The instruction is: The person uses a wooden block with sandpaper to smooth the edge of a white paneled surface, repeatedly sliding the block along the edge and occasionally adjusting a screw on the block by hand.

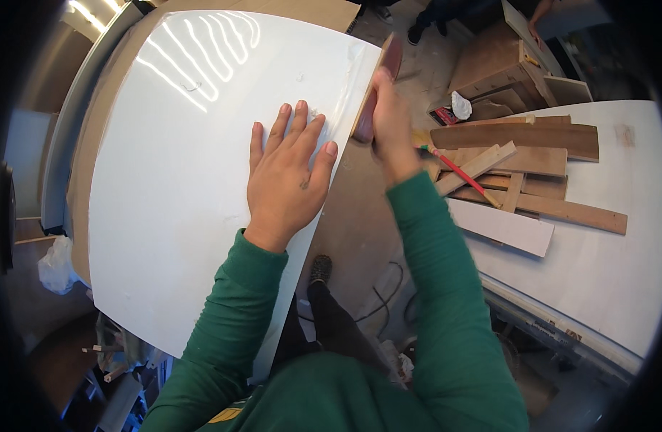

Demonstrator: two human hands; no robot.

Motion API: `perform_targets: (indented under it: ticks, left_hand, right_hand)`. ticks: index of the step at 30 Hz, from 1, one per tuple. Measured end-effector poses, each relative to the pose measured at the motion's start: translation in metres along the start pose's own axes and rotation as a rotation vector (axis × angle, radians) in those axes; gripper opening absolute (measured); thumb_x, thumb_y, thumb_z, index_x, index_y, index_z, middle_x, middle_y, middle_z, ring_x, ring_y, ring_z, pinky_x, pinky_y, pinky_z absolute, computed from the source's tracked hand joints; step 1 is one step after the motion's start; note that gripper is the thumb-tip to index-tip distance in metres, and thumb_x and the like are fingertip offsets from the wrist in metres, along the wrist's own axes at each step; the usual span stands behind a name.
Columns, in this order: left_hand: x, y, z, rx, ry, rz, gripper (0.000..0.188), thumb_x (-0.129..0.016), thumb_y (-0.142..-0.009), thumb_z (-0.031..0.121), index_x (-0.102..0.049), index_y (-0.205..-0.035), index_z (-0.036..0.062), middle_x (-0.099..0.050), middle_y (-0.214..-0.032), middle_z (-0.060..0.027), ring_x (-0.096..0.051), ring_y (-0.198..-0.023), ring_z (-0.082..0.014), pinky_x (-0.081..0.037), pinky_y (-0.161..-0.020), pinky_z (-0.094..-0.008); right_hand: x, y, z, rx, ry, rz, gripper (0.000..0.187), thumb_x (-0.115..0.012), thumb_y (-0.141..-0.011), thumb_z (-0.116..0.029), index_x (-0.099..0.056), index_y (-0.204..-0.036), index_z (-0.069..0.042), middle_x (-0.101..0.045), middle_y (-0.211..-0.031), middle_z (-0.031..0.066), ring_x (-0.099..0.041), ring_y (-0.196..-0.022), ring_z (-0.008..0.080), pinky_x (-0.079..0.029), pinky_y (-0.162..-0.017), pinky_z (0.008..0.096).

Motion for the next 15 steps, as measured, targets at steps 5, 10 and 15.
perform_targets:
  ticks: [5,10,15]
  left_hand:
    - [0.001,0.002,0.0,-0.021,-0.006,0.007,0.048,-0.049,-0.104,0.038,-0.062,-0.139,0.0086,-0.051,-0.153,-0.0151,-0.036,-0.151,-0.0296,-0.012,-0.126,-0.0498]
    - [-0.005,-0.005,0.023,-0.077,0.031,0.003,0.048,-0.049,-0.104,0.038,-0.062,-0.139,0.0085,-0.052,-0.153,-0.0154,-0.036,-0.15,-0.0299,-0.012,-0.126,-0.05]
    - [0.0,0.002,-0.003,-0.008,-0.032,0.003,0.048,-0.05,-0.104,0.038,-0.062,-0.139,0.0088,-0.052,-0.153,-0.0152,-0.036,-0.15,-0.0294,-0.012,-0.126,-0.0501]
  right_hand:
    - [-0.005,-0.024,-0.01,-0.057,-0.108,0.005,0.058,-0.059,-0.099,-0.047,-0.064,-0.125,0.005,-0.067,-0.118,0.0107,-0.063,-0.107,0.02,-0.047,-0.094,0.0304]
    - [0.05,-0.13,-0.049,0.021,0.009,0.144,0.065,-0.069,-0.089,-0.051,-0.065,-0.121,0.005,-0.068,-0.114,0.0121,-0.065,-0.1,0.0214,-0.05,-0.087,0.0335]
    - [0.003,-0.013,-0.005,0.017,0.048,0.028,0.063,-0.066,-0.093,-0.048,-0.066,-0.12,0.009,-0.068,-0.114,0.012,-0.062,-0.104,0.0183,-0.049,-0.088,0.0299]
Point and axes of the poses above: each hand's wrist, its own y-axis away from the middle knuckle, its own x-axis out of the back of the hand, z = x × y, the point moved 6 cm from there along -y, towards the middle knuckle
